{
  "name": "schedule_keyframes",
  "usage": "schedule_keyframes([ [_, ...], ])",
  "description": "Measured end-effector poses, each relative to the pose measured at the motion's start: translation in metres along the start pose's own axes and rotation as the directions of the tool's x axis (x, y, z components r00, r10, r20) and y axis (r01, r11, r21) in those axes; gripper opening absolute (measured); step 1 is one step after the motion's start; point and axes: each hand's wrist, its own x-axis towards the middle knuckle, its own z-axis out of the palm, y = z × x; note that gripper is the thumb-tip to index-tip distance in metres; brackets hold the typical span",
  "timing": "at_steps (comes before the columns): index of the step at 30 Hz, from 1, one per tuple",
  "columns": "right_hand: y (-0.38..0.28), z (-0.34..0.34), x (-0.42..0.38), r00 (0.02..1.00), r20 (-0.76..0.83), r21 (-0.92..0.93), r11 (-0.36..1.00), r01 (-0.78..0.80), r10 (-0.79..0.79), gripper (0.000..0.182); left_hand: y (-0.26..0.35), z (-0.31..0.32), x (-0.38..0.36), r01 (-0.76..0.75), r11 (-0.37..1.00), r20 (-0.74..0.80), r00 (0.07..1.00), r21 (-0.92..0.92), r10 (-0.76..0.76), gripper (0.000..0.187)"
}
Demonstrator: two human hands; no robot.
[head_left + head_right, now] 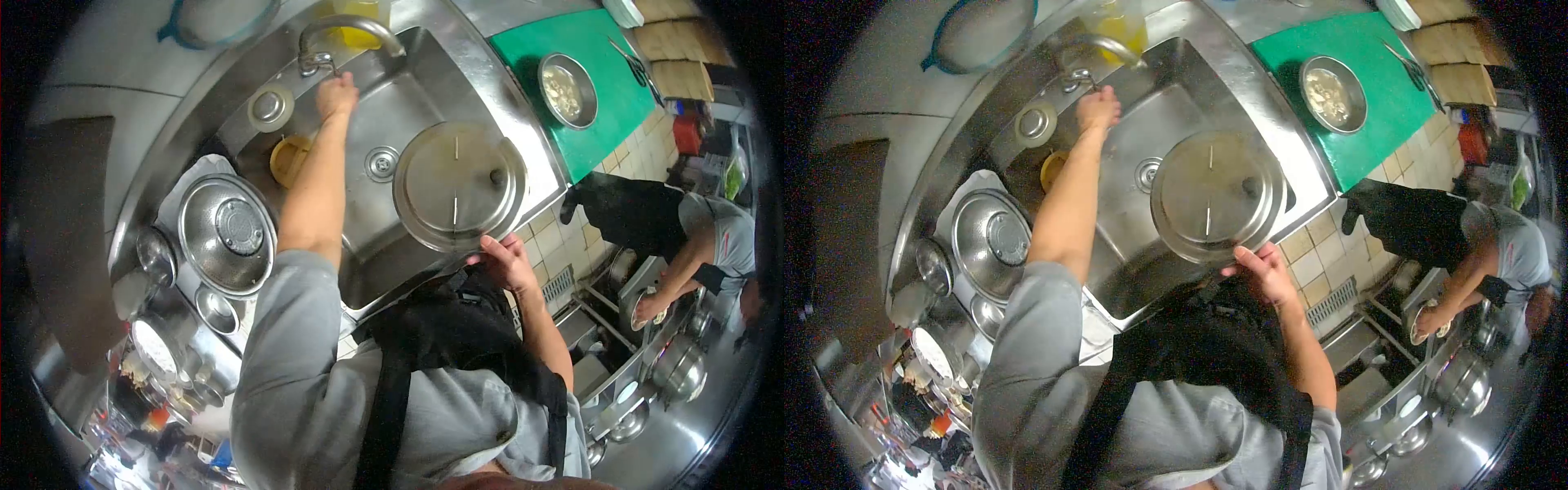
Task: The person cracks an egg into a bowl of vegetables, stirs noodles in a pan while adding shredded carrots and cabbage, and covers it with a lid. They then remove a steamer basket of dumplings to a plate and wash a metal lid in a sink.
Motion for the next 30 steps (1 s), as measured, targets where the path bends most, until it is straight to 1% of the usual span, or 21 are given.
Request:
schedule_keyframes([
  [2, -0.003, 0.006, 0.007, 1.0, 0.015, -0.004, 1.0, 0.023, -0.023, 0.028, 0.033, 0.004, -0.027, 0.378, 0.909, 0.3, 0.9, -0.174, -0.317, 0.031],
  [3, -0.006, 0.01, 0.009, 0.999, 0.021, -0.004, 0.999, 0.05, -0.05, 0.026, 0.041, 0.008, -0.035, 0.374, 0.91, 0.299, 0.902, -0.177, -0.312, 0.031],
  [5, -0.01, 0.008, 0.017, 0.998, 0.045, 0.006, 0.999, 0.045, -0.045, 0.027, 0.057, 0.021, -0.054, -0.027, 0.955, 0.172, 0.982, -0.294, 0.081, 0.027],
  [6, -0.011, 0.008, 0.024, 0.996, 0.077, 0.016, 0.999, 0.036, -0.037, 0.027, 0.076, 0.019, -0.07, -0.027, 0.956, 0.175, 0.981, -0.293, 0.081, 0.027],
  [8, -0.013, 0.005, 0.04, 0.996, 0.072, 0.022, 0.998, 0.053, -0.054, 0.026, 0.135, 0.001, -0.103, 0.196, 0.717, 0.322, 0.946, -0.669, 0.041, 0.025],
  [10, -0.017, -0.002, 0.062, 0.987, 0.158, -0.065, 0.998, -0.001, 0.011, 0.025, 0.155, -0.003, -0.115, 0.14, 0.698, 0.342, 0.926, -0.703, 0.159, 0.025],
  [11, -0.021, 0.001, 0.072, 0.986, 0.168, -0.087, 0.996, 0.004, 0.011, 0.025, 0.163, -0.018, -0.123, 0.073, 0.784, 0.383, 0.898, -0.617, 0.218, 0.032],
  [12, -0.025, 0.004, 0.083, 0.984, 0.178, -0.108, 0.994, 0.009, 0.011, 0.026, 0.156, -0.027, -0.133, 0.076, 0.785, 0.379, 0.901, -0.615, 0.21, 0.032],
  [13, -0.027, 0.002, 0.096, 0.973, 0.225, -0.051, 0.998, -0.039, 0.049, 0.021, 0.144, -0.039, -0.143, -0.154, 0.916, 0.146, 0.964, -0.37, 0.221, 0.038],
  [14, -0.03, 0.006, 0.103, 0.961, 0.27, 0.024, 0.997, -0.068, 0.059, 0.018, 0.129, -0.049, -0.152, -0.301, 0.953, -0.075, 0.952, -0.041, 0.297, 0.045],
  [16, -0.041, 0.023, 0.116, 0.934, 0.354, 0.184, 0.976, -0.118, 0.046, 0.013, 0.064, -0.048, -0.167, -0.217, 0.958, -0.328, 0.905, 0.189, 0.27, 0.059],
  [17, -0.048, 0.027, 0.123, 0.908, 0.412, 0.193, 0.967, -0.168, 0.075, 0.015, 0.06, -0.057, -0.182, 0.055, 0.938, -0.158, 0.981, -0.342, -0.115, 0.061],
  [18, -0.048, 0.029, 0.133, 0.881, 0.466, 0.218, 0.956, -0.199, 0.077, 0.018, 0.058, -0.065, -0.198, 0.382, 0.595, 0.177, 0.911, -0.707, -0.373, 0.064],
  [20, -0.035, 0.023, 0.16, 0.798, 0.597, 0.192, 0.95, -0.247, 0.086, 0.026, 0.049, -0.065, -0.208, 0.484, 0.002, 0.456, 0.827, -0.875, -0.329, 0.064],
  [21, -0.034, 0.022, 0.168, 0.802, 0.59, 0.207, 0.944, -0.256, 0.088, 0.026, 0.053, -0.065, -0.21, 0.448, -0.024, 0.432, 0.846, -0.894, -0.311, 0.065],
  [22, -0.035, 0.021, 0.175, 0.778, 0.615, 0.139, 0.953, -0.268, 0.129, 0.026, 0.053, -0.067, -0.208, 0.463, -0.018, 0.444, 0.837, -0.886, -0.318, 0.065],
  [24, -0.034, 0.013, 0.186, 0.759, 0.628, 0.081, 0.955, -0.286, 0.174, 0.027, 0.058, -0.073, -0.205, 0.38, -0.047, 0.381, 0.901, -0.924, -0.206, 0.064],
  [26, -0.026, 0.007, 0.201, 0.821, 0.501, -0.317, 0.941, -0.119, 0.273, 0.029, 0.059, -0.068, -0.205, 0.396, -0.007, 0.382, 0.883, -0.918, -0.273, 0.062],
  [27, -0.012, -0.003, 0.212, 0.827, 0.516, -0.42, 0.908, 0.017, 0.223, 0.045, 0.056, -0.064, -0.203, 0.388, 0.156, 0.318, 0.883, -0.909, -0.345, 0.06],
  [28, 0.001, -0.014, 0.222, 0.824, 0.523, -0.408, 0.913, 0.015, 0.22, 0.045, 0.052, -0.062, -0.201, 0.376, 0.319, 0.235, 0.885, -0.87, -0.402, 0.059],
  [30, 0.022, -0.038, 0.243, 0.901, 0.423, -0.748, 0.599, 0.287, 0.097, 0.061, 0.073, -0.053, -0.196, 0.373, 0.351, 0.215, 0.885, -0.859, -0.413, 0.051],
])
